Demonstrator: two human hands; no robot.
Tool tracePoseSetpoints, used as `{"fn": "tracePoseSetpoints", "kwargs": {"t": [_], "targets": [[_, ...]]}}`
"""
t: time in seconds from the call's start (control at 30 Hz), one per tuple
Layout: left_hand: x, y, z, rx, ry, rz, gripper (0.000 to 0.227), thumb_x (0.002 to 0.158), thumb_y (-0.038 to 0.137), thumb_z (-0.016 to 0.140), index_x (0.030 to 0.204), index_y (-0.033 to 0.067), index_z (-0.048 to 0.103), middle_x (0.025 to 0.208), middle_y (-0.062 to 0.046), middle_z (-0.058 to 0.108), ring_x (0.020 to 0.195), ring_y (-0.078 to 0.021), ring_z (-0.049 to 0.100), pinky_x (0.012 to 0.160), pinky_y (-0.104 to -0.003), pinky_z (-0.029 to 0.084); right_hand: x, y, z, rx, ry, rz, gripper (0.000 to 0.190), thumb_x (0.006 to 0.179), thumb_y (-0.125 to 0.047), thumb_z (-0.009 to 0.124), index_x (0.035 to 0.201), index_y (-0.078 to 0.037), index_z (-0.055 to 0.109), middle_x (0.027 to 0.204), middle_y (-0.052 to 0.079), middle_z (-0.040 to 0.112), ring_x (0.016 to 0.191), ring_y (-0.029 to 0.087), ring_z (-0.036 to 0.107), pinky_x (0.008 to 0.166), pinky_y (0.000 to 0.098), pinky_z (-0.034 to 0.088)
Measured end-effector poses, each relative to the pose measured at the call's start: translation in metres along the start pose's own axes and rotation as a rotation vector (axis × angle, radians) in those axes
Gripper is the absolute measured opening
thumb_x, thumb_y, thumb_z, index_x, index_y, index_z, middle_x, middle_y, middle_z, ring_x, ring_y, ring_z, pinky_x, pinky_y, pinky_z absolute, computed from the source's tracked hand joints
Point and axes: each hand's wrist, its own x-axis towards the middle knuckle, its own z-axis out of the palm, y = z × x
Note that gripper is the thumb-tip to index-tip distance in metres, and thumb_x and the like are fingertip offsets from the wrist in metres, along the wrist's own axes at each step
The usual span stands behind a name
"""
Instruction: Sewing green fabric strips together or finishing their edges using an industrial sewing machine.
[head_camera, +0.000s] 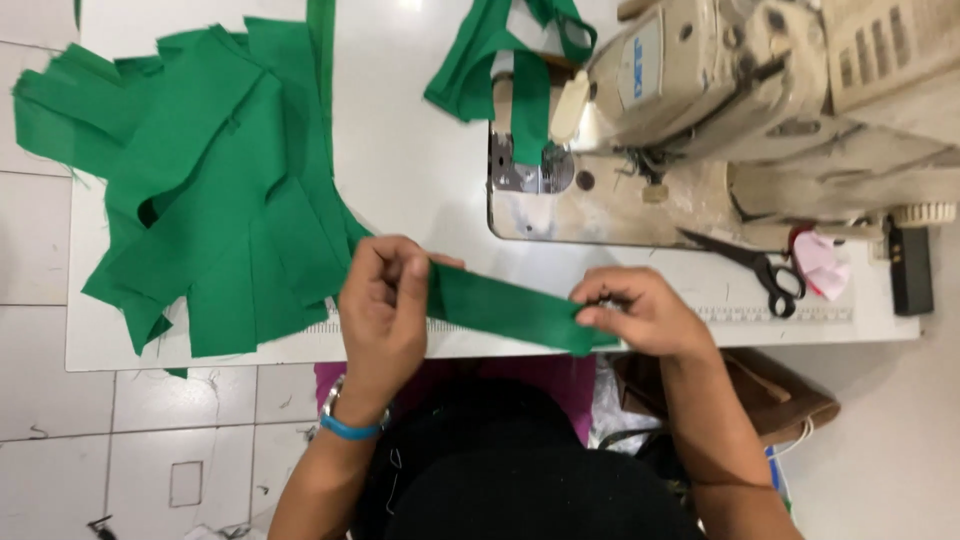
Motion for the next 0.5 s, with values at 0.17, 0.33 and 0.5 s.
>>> {"fn": "tracePoseSetpoints", "kwargs": {"t": [0.17, 0.33, 0.5], "targets": [[0.001, -0.028, -0.007, 0.101, 0.114, -0.033, 0.01, 0.107, 0.017, 0.056, 0.106, 0.0071, 0.055, 0.092, -0.006, 0.064, 0.085, -0.0123, 0.065, 0.071, -0.021, 0.047, 0.006, -0.029, -0.007, -0.087, -0.009, 0.057, 0.027, 0.09, -0.014, 0.077, 0.116, -0.008, 0.074, 0.077, -0.002, 0.065, 0.066, 0.008, 0.057, 0.062, 0.0249, 0.046], [0.006, -0.02, -0.019, 0.167, 0.023, -0.011, 0.01, 0.11, 0.008, 0.055, 0.117, 0.0074, 0.048, 0.097, -0.004, 0.053, 0.088, -0.0098, 0.056, 0.075, -0.021, 0.043, -0.007, -0.012, -0.031, -0.103, 0.004, 0.165, 0.041, 0.085, -0.019, 0.084, 0.124, -0.016, 0.071, 0.092, 0.001, 0.064, 0.09, 0.012, 0.061, 0.086, 0.0286, 0.05], [0.012, 0.008, -0.017, 0.54, -0.097, -0.095, 0.03, 0.098, -0.007, 0.044, 0.097, 0.0049, 0.071, 0.1, -0.006, 0.068, 0.089, -0.0149, 0.059, 0.075, -0.026, 0.044, -0.022, 0.0, -0.05, 0.163, 0.055, -0.004, 0.042, 0.089, -0.006, 0.08, 0.127, -0.012, 0.064, 0.114, 0.003, 0.063, 0.105, 0.015, 0.06, 0.095, 0.0282, 0.055]]}}
